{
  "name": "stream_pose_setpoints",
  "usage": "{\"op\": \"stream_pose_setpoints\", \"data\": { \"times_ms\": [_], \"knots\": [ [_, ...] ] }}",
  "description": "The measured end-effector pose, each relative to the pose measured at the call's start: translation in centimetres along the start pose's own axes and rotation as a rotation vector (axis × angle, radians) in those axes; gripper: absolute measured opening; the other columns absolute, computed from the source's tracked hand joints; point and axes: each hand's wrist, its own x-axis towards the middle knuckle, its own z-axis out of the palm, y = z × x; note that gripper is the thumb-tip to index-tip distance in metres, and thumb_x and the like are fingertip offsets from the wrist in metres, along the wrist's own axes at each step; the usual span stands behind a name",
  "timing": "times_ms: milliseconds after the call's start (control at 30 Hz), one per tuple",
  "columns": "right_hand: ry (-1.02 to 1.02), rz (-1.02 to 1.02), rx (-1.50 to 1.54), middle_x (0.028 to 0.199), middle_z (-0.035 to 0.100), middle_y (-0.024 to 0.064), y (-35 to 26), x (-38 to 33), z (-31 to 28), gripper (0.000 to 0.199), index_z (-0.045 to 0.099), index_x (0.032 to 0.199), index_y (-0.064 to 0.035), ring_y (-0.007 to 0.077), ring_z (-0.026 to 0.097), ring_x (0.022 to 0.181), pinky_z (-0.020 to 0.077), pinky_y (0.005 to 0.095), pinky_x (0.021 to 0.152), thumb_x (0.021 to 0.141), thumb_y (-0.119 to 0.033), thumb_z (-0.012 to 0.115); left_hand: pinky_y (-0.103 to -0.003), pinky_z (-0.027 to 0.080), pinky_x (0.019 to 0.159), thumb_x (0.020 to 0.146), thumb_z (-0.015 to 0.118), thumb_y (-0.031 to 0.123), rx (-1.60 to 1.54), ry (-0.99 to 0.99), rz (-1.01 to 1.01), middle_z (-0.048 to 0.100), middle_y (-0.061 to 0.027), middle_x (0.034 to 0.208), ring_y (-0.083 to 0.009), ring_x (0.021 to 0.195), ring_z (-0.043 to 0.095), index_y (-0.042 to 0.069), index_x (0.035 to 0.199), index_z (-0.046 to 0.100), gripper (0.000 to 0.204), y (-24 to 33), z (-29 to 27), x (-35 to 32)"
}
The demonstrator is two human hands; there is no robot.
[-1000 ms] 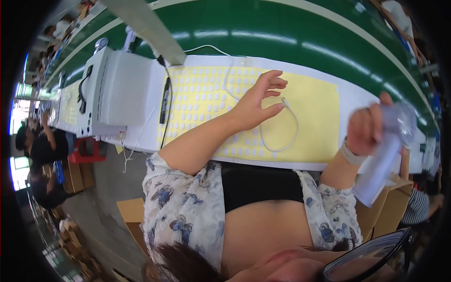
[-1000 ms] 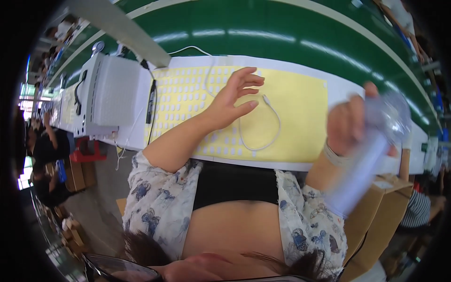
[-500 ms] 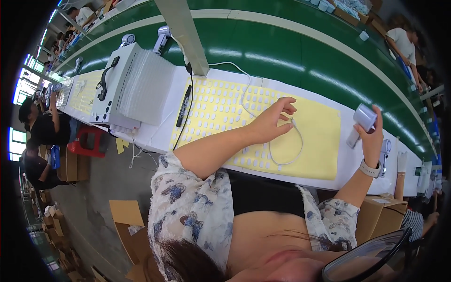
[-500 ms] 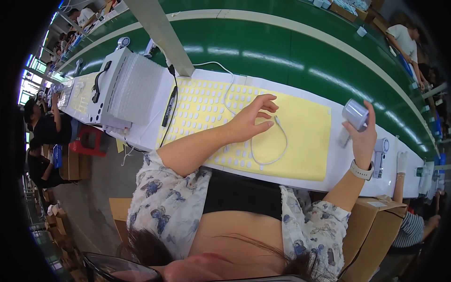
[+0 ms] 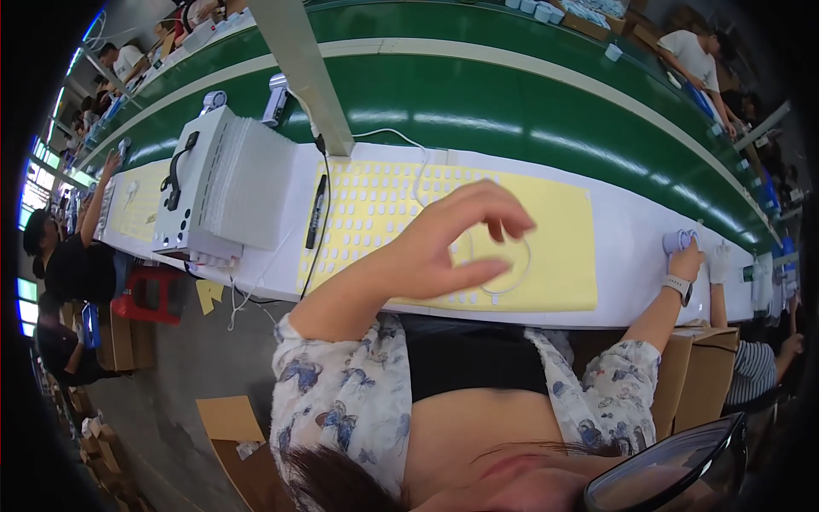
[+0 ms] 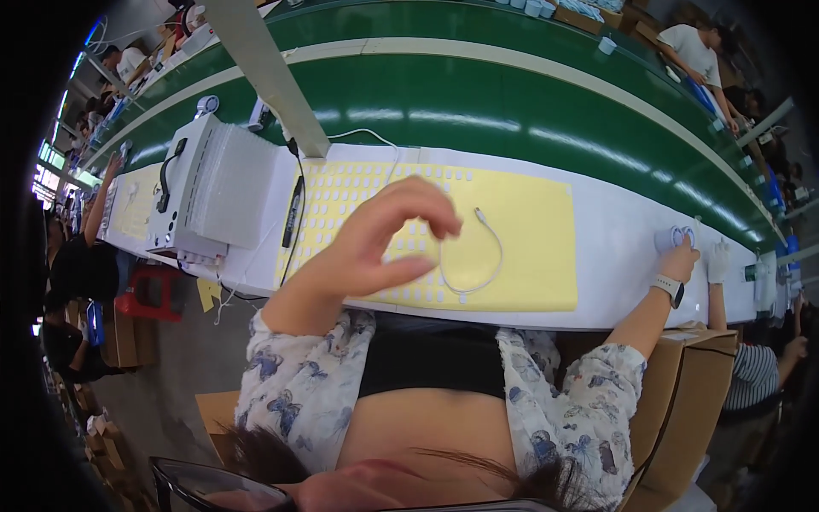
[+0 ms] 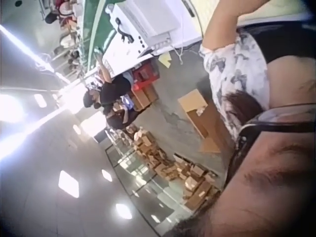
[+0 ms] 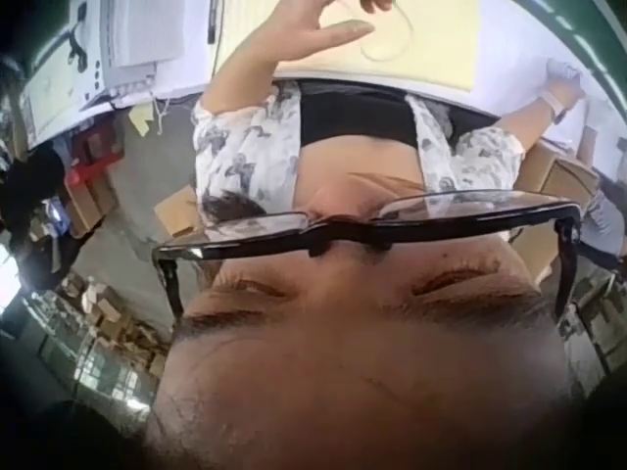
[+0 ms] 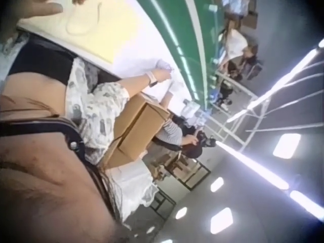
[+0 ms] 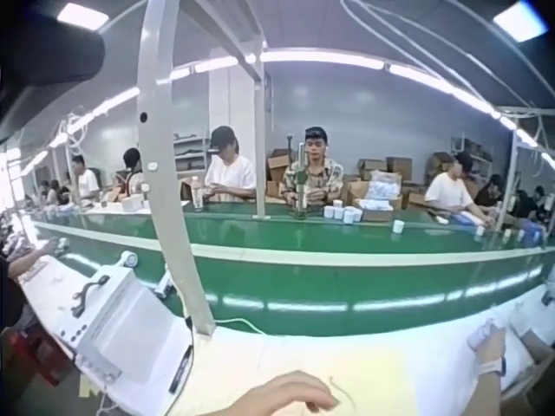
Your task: The person assembles handheld fans by hand at a factory workbench, putting together fan housings, electronic circuits, and charging cables, then inspecting the completed fans.
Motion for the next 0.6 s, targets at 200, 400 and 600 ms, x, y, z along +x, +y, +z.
{"op": "stream_pose_setpoints", "data": {
  "times_ms": [200, 400, 600],
  "knots": [
    [0.095, -0.623, 0.393, 0.109, 0.058, 0.0169, -9.1, -7.2, -6.2, 0.048, 0.055, 0.122, -0.0058, 0.0317, 0.06, 0.096, 0.0485, 0.0408, 0.083, 0.08, -0.02, 0.071, -0.036, 0.048, 0.06, 0.084, 0.069, 0.011, -0.73, -0.598, 0.435, 0.062, -0.0152, 0.09, -0.0255, 0.072, 0.061, -0.001, 0.104, 0.06, 0.025, 7.2, -0.9, 1.2],
    [-0.374, -1.074, 0.622, 0.093, 0.062, 0.0122, -21.1, -19.3, -11.6, 0.042, 0.059, 0.116, -0.0056, 0.0269, 0.06, 0.082, 0.0495, 0.0368, 0.073, 0.08, -0.023, 0.071, -0.035, 0.049, 0.06, 0.084, 0.066, 0.005, -0.756, -0.394, 0.394, 0.062, -0.0161, 0.085, -0.0245, 0.065, 0.06, 0.0, 0.105, 0.06, 0.023, 9.3, 0.8, 0.7],
    [-0.348, -1.086, 0.547, 0.086, 0.062, 0.0119, -23.1, -22.6, -9.2, 0.03, 0.059, 0.102, -0.0032, 0.029, 0.06, 0.08, 0.0491, 0.0381, 0.073, 0.082, -0.024, 0.067, -0.034, 0.049, 0.061, 0.084, 0.067, 0.007, -0.702, -0.402, 0.477, 0.062, -0.0157, 0.085, -0.0252, 0.068, 0.061, 0.0, 0.101, 0.06, 0.019, 9.1, 1.0, 1.5]
  ]
}}
